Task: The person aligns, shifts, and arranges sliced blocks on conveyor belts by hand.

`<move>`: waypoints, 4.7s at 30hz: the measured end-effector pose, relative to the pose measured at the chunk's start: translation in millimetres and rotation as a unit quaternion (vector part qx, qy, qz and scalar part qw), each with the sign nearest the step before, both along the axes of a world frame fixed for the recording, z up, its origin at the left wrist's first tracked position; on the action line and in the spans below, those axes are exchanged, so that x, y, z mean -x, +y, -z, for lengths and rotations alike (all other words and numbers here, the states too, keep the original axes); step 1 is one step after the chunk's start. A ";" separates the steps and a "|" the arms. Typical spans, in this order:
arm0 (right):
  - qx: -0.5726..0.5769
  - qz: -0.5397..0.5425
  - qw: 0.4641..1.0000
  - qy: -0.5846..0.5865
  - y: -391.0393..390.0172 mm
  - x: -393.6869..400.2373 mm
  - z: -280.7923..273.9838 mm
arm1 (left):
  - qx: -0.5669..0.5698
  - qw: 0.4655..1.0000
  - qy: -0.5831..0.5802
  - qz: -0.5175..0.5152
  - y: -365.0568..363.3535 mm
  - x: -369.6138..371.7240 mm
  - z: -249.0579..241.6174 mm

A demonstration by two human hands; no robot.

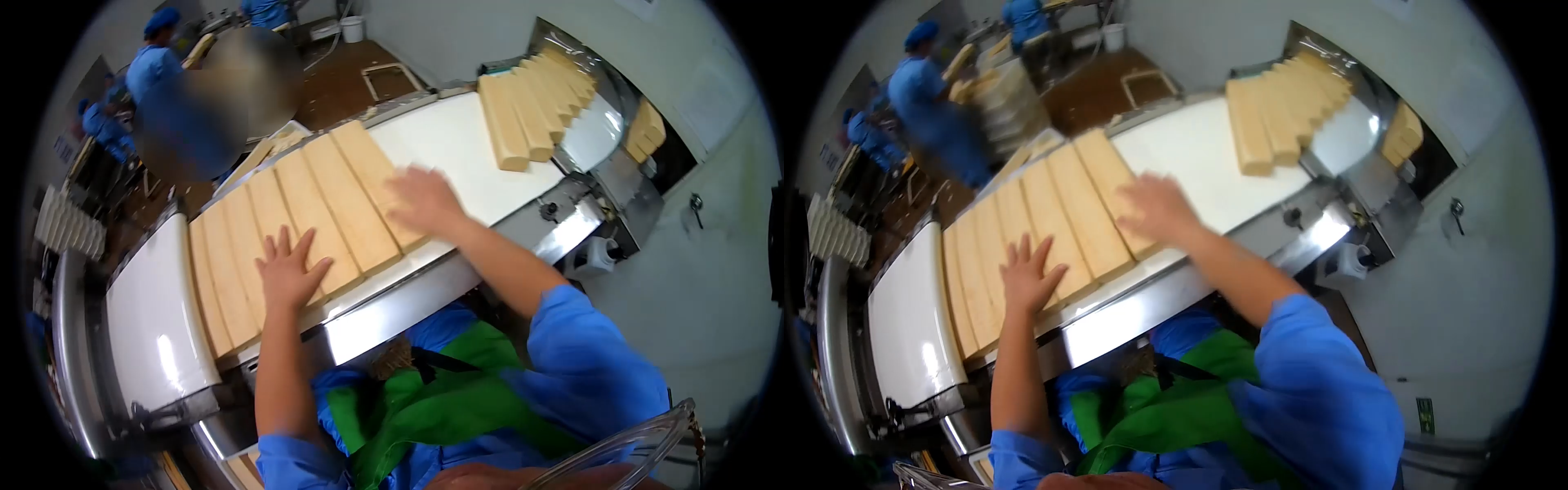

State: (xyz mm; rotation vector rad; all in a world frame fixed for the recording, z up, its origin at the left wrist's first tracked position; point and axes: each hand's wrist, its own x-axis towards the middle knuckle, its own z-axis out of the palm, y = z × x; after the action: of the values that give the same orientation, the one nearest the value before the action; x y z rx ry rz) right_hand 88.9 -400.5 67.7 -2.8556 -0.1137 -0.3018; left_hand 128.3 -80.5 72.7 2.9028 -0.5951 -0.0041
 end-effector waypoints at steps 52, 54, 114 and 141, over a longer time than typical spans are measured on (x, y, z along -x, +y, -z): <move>-0.009 0.534 0.844 0.040 -327.0 -2.9 13.4 | -0.023 0.999 -0.049 0.004 41.0 -8.4 21.5; -0.006 0.521 0.853 0.020 -333.5 -6.1 25.8 | 0.015 0.999 -0.045 0.013 41.9 -9.1 23.3; -0.166 0.337 0.927 -0.017 -362.8 -8.6 14.2 | -0.046 0.993 -0.087 0.058 93.4 -18.8 39.4; 0.100 -0.105 0.989 -0.013 -48.2 36.3 17.1 | -0.047 0.998 -0.039 -0.007 -101.7 53.9 10.4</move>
State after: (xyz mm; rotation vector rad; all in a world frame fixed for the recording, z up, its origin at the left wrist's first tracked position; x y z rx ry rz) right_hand 52.7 -448.7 50.6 -3.0019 -0.4731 -0.2983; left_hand 74.4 -182.2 62.4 3.0110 -0.6032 0.0856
